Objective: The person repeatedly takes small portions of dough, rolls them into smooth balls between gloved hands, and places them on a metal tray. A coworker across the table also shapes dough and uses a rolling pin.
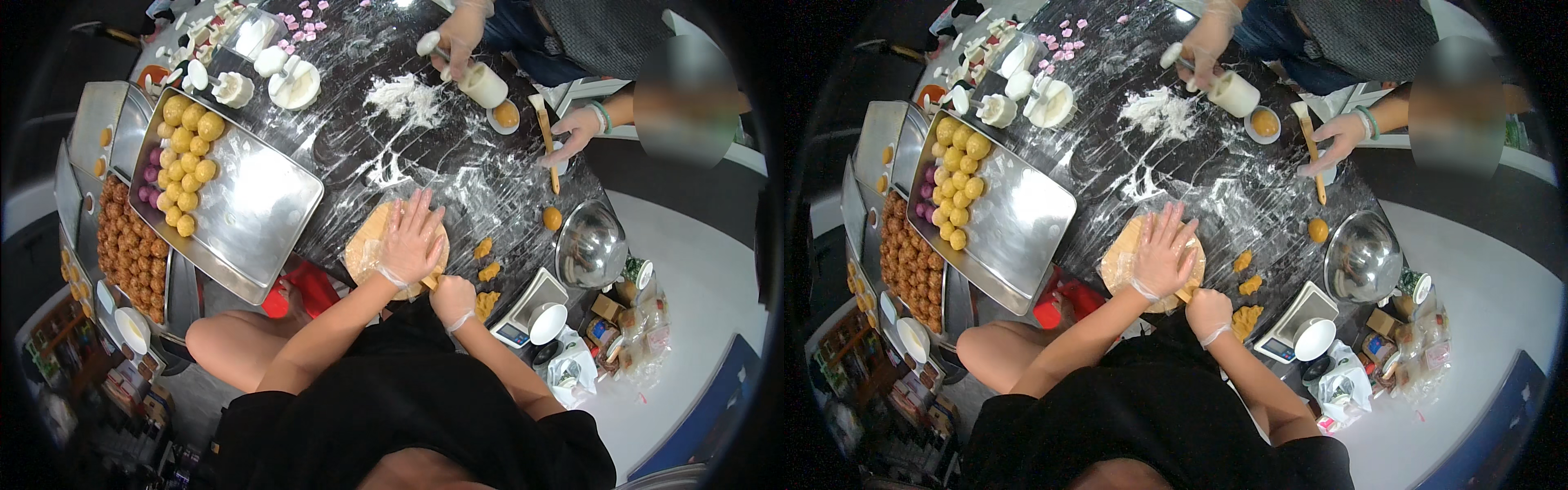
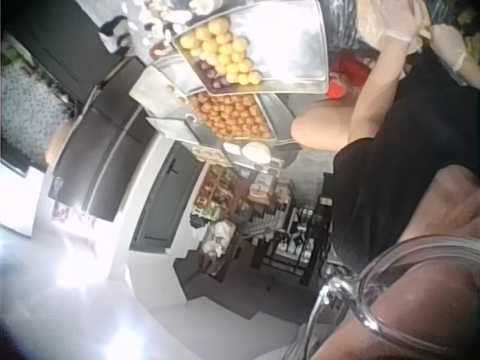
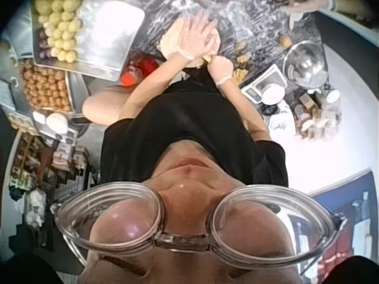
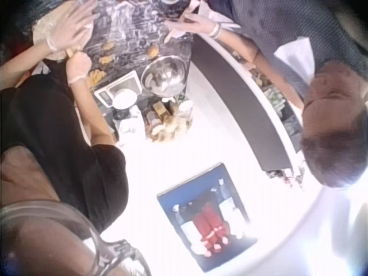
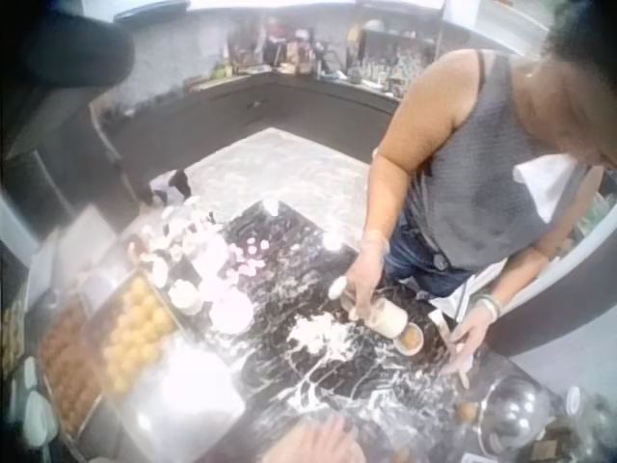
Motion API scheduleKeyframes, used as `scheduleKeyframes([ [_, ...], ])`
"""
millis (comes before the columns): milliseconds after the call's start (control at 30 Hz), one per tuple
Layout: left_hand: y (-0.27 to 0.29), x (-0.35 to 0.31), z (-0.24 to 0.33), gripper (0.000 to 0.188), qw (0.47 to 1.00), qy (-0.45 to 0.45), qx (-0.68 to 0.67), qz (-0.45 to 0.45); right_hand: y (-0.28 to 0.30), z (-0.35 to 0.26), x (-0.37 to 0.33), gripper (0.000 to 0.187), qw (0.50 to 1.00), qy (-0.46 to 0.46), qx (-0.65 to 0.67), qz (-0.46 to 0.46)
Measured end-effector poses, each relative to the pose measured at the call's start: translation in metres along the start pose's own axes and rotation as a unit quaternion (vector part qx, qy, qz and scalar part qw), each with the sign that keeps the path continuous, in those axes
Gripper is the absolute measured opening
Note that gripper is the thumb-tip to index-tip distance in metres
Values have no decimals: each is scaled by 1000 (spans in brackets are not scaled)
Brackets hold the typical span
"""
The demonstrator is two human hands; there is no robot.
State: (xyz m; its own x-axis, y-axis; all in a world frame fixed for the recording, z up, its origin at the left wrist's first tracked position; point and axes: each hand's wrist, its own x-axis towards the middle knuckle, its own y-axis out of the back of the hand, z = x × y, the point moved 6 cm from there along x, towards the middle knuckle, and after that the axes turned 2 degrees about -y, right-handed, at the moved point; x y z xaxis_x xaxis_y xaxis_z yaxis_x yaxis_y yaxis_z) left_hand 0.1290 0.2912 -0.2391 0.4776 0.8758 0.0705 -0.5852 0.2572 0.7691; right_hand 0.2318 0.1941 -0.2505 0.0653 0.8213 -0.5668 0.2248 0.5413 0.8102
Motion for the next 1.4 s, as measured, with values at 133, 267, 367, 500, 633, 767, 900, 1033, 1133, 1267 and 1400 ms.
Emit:
scheduleKeyframes([
  [133,-1,-1,-1,50,1000,-6,7,21,-4,3,0,17,1000,0,14,13],
  [267,-3,-3,1,50,998,-20,16,49,-8,9,4,19,1000,-11,11,26],
  [367,-4,-1,-11,50,997,-8,-16,70,5,2,4,26,998,23,40,35],
  [500,52,-18,-25,55,983,30,-177,43,18,15,1,53,878,-2,353,-324],
  [633,127,-60,27,60,988,-45,-133,-70,110,-24,-38,54,809,102,480,-325],
  [767,156,-55,47,57,986,-35,-158,40,149,-64,-31,42,749,246,598,-143],
  [900,152,-46,6,32,932,61,-347,89,121,-27,-4,35,773,113,624,1],
  [1033,147,-40,1,31,931,84,-341,102,3,39,54,43,885,-42,461,-39],
  [1133,140,-41,-3,30,933,101,-329,103,-20,28,57,44,897,-64,437,-6],
  [1267,140,-43,9,28,925,102,-357,85,-4,5,54,45,923,-65,376,49],
  [1400,136,-44,15,28,910,101,-395,77,-6,-4,70,45,944,-61,322,48],
])
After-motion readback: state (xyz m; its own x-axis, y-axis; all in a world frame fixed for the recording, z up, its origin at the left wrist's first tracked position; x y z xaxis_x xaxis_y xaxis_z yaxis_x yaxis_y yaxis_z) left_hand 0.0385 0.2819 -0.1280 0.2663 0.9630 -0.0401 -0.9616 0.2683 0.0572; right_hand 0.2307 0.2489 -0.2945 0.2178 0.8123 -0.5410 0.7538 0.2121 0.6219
